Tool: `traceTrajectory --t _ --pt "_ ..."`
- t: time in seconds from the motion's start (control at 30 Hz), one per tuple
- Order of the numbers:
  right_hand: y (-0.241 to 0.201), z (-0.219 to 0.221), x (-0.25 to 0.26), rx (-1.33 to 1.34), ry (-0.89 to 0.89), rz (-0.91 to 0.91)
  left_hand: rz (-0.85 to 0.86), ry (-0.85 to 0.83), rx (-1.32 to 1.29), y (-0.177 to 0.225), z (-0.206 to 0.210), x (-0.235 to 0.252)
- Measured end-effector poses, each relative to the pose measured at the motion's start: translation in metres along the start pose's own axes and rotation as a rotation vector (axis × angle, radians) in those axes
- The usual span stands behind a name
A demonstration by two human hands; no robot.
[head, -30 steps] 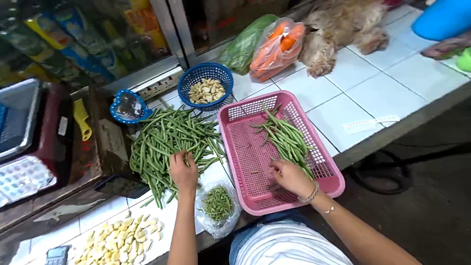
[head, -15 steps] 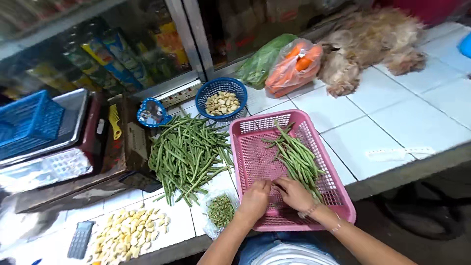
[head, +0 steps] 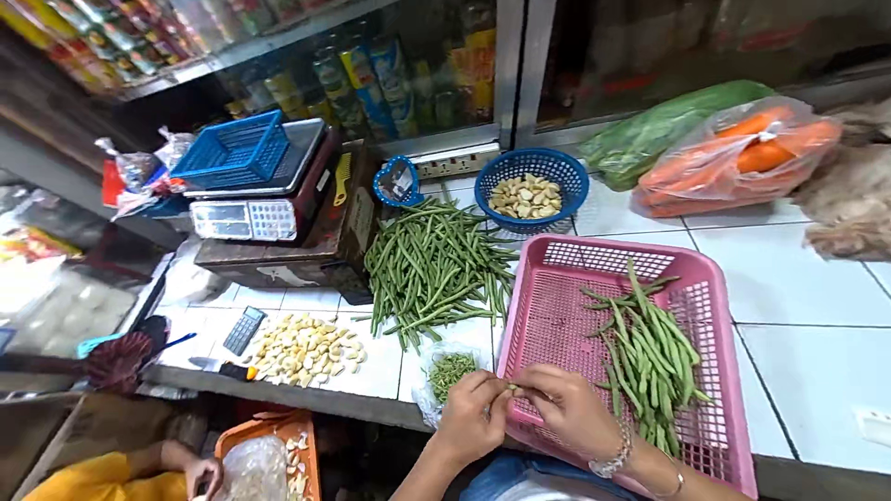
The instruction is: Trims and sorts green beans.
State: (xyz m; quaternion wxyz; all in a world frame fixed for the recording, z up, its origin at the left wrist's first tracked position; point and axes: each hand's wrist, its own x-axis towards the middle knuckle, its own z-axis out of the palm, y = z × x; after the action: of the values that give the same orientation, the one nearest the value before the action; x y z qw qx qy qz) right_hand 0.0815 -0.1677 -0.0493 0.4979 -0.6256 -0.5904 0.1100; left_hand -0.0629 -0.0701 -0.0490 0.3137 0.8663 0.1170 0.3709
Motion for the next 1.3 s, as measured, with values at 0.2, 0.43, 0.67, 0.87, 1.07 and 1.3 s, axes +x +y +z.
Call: traceTrajectory --t 0.2,0.43,0.67,0.87,1.07,1.3 --pt "-0.009 0.007 0.014 0.074 0.023 -0.129 -0.117 0.18 -0.117 0.014 -0.003 -0.008" --pt "0.002 -0.015 0.029 0.315 0.146 0.119 -0.215 0.214 0.073 -0.003 -0.005 -0.031" --pt "0.012 -0.046 0.042 0.775 0.478 0.477 -1.141 -0.514 0.305 -0.027 -0.018 -0.024" --pt "0.004 -0.033 0.033 0.943 0.507 0.612 -0.711 -0.044 -0.364 0.018 0.002 -0.006" --pt "0.008 -0.019 0.019 0.716 0.54 0.632 -0.566 0.068 -0.26 0.018 0.005 -0.003" --pt "-0.03 0.012 0.0 1.028 0.231 1.101 -0.056 0.247 0.193 0.01 0.025 -0.008"
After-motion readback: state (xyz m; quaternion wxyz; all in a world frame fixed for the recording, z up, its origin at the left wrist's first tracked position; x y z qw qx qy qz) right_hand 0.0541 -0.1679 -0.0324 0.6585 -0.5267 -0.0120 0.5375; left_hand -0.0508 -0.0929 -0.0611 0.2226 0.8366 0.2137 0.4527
